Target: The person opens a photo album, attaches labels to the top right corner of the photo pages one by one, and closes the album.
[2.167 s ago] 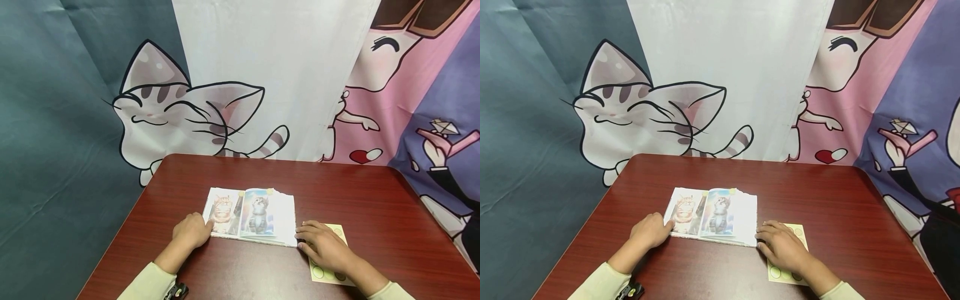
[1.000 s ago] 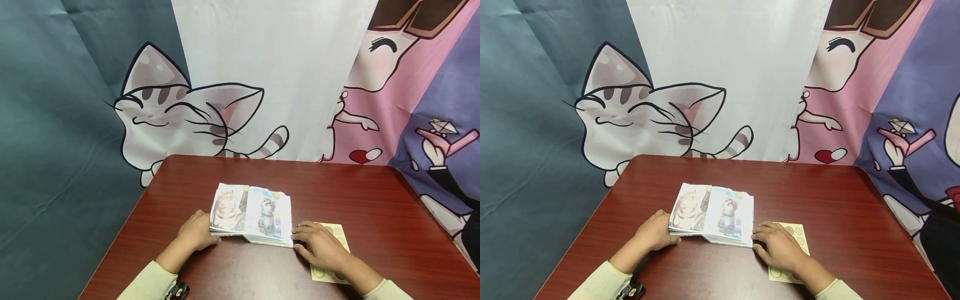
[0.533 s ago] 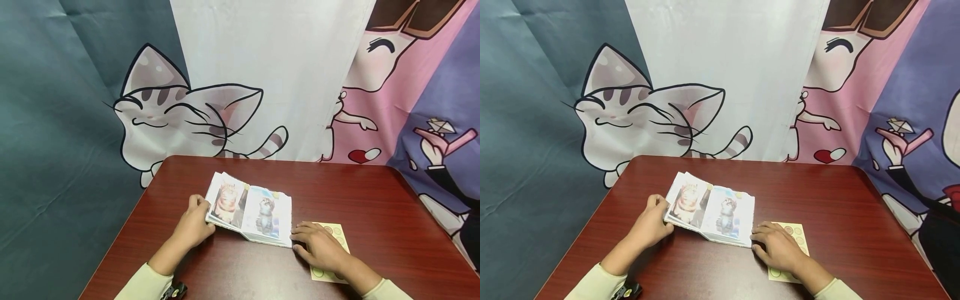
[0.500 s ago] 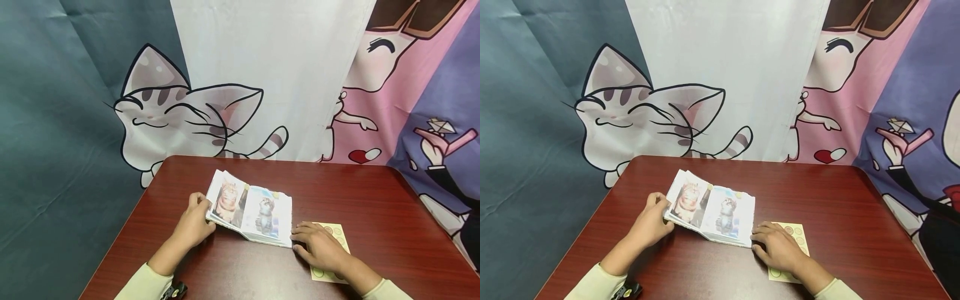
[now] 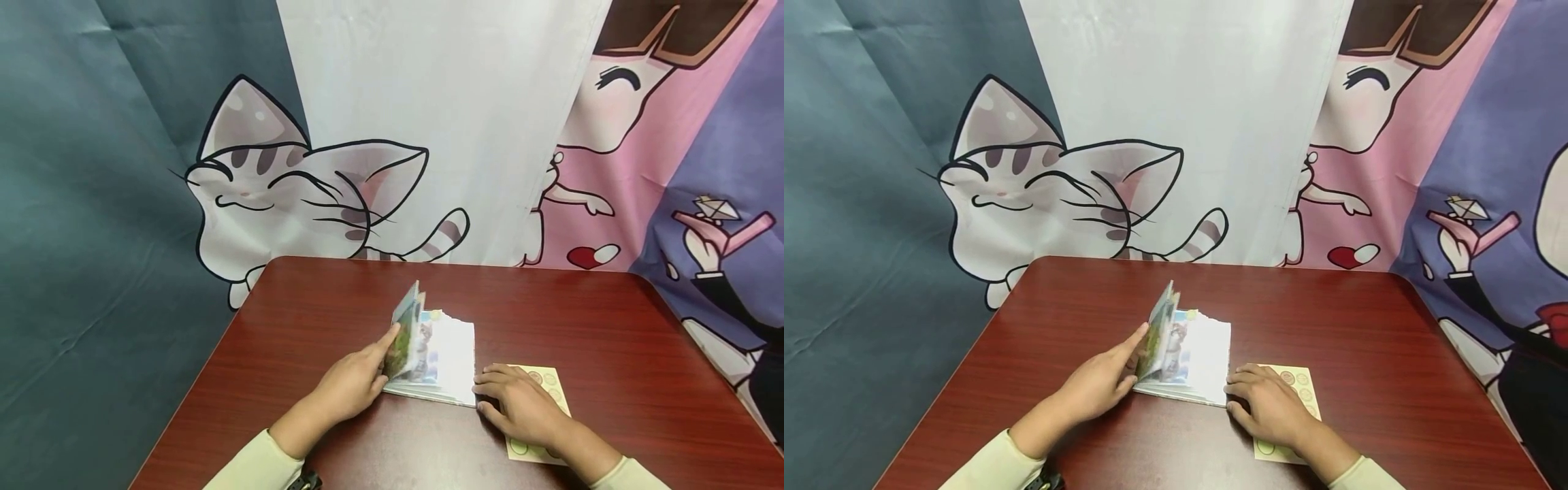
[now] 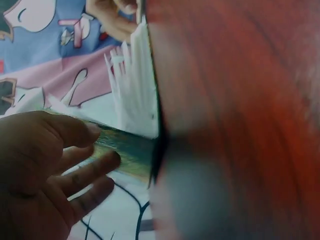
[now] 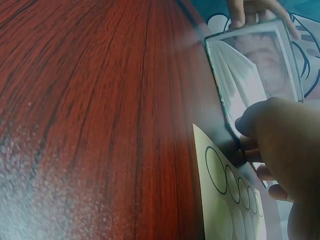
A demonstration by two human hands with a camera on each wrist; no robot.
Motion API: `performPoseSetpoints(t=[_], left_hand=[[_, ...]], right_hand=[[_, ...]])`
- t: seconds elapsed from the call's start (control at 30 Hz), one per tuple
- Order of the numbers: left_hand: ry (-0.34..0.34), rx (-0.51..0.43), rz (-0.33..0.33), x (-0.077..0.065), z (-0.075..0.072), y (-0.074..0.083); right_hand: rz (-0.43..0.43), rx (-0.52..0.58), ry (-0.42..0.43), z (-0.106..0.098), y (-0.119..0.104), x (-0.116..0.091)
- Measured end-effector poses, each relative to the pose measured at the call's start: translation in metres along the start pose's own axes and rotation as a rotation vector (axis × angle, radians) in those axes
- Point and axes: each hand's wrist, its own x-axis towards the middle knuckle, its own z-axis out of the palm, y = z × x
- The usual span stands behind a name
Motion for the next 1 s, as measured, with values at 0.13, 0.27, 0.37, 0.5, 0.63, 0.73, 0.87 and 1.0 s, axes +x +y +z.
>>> performPoseSetpoints(t=[0.13, 0.27, 0.37, 0.5, 0.63, 0.73, 0.87, 1.0], left_hand=[[-0.121, 0.036, -0.065, -0.001, 0.006, 0.005], [-0.167, -0.006, -0.123, -0.003, 0.010, 0.007], [-0.169, -0.034, -0.131, -0.003, 0.010, 0.009], [-0.159, -0.006, -0.118, -0.004, 0.011, 0.016], [-0.163, 0.043, -0.081, -0.003, 0.013, 0.022], [-0.185, 0.084, -0.067, -0.001, 0.014, 0.027], [-0.221, 0.137, -0.064, 0.003, 0.013, 0.034], [-0.257, 0.162, -0.067, 0.006, 0.010, 0.039]], right_hand=[[-0.009, 0.000, 0.005, 0.001, 0.000, 0.002], [-0.016, 0.001, 0.000, 0.002, -0.001, 0.003], [-0.015, 0.004, -0.010, 0.003, -0.002, 0.004], [-0.026, 0.016, -0.017, 0.003, -0.003, 0.007], [-0.030, 0.045, -0.051, 0.002, -0.003, 0.010], [-0.009, 0.090, -0.102, -0.001, -0.002, 0.008], [0.019, 0.132, -0.148, -0.006, 0.002, 0.003], [0.047, 0.101, -0.084, -0.009, 0.005, 0.008]])
